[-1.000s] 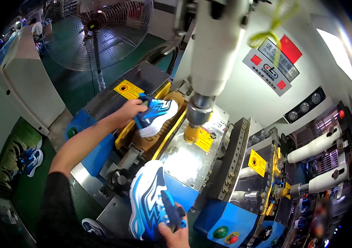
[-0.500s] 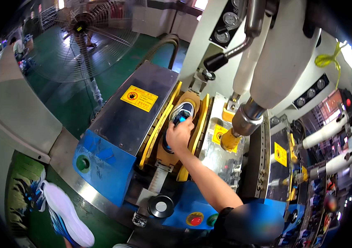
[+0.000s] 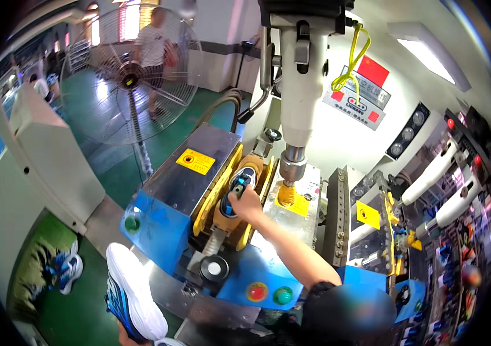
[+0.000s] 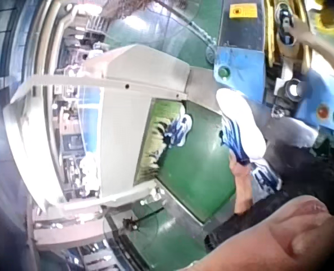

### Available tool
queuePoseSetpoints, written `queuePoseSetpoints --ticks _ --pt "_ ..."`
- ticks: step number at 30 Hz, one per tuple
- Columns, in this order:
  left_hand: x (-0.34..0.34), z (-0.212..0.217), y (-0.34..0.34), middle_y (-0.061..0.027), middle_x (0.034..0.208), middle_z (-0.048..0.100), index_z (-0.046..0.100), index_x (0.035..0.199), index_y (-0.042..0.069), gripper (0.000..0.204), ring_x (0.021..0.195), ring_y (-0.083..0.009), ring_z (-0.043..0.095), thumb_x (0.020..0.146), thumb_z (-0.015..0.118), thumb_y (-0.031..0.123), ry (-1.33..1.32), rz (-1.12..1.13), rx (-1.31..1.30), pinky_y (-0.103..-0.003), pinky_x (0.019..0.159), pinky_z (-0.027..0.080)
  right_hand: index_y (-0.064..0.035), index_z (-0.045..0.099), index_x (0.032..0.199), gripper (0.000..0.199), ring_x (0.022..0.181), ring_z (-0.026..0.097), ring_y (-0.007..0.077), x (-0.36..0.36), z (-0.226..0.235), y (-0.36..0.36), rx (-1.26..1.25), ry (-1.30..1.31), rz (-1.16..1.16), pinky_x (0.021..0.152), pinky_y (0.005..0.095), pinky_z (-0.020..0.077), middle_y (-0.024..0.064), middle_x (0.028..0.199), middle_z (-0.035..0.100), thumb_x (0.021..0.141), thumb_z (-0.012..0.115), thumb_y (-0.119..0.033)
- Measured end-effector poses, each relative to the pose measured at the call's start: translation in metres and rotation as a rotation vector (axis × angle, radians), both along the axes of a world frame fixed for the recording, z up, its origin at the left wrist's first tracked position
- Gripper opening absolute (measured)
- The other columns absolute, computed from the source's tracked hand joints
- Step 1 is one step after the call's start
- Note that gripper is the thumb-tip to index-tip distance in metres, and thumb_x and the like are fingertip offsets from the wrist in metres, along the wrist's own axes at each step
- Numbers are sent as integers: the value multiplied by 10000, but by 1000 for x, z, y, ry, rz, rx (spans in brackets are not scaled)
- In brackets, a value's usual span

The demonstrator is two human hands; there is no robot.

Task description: The person repeatedly picks up blue and white sneakers from a green workbench and places them into a blue and yellow industrial machine. They operate the machine to process the shoes, then remove them and place them back on the table. This cycle is performed multiple times in a factory setting.

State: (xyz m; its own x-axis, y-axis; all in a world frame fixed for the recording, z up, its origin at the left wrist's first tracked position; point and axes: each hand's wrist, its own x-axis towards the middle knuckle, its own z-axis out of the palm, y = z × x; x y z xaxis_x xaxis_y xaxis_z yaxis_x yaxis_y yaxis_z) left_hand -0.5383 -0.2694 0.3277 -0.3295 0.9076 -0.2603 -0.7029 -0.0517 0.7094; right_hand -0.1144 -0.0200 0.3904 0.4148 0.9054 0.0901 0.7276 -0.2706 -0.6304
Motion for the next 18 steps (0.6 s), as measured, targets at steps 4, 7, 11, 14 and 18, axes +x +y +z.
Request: queuePoseSetpoints --ticks 4,7,11,14,18 --pt "6 33 -54 -156 1380 500 395 1415 17 584 1240 -330 519 942 512 339 -24 -61 67 -482 1053 427 71 375 1384 757 1301 441 410 -59 42 -161 306 -450 524 1043 515 389 311 1397 425 804 726 -264" --pt "49 71 -61 -161 1313 556 430 1374 -15 484 1174 -315 576 956 513 213 -86 -171 130 -448 1034 451 46 382 1399 800 1330 376 462 -28 24 -312 92 -548 339 1093 600 269 288 1448 374 774 755 -286" --pt "78 66 -100 -123 1268 601 507 1309 1 417 1135 -261 602 940 556 188 -151 -100 67 -412 1030 448 36 397 1389 734 1330 359 460 -22 4 -351 -23 -418 421 1083 578 287 317 1444 345 805 721 -269" --pt "70 79 -135 -123 1276 603 494 1339 14 464 1156 -267 592 939 566 238 -97 -103 7 -424 1035 445 55 444 1339 658 1274 403 482 -47 -1 -375 201 -12 365 1057 528 340 323 1404 386 815 708 -245" --pt "87 124 -190 -124 1297 595 520 1318 21 448 1180 -269 581 956 539 285 -86 -81 -33 -448 1038 441 23 559 1254 475 1062 617 300 -73 -28 -461 100 365 451 934 377 482 178 1181 628 835 700 -150"
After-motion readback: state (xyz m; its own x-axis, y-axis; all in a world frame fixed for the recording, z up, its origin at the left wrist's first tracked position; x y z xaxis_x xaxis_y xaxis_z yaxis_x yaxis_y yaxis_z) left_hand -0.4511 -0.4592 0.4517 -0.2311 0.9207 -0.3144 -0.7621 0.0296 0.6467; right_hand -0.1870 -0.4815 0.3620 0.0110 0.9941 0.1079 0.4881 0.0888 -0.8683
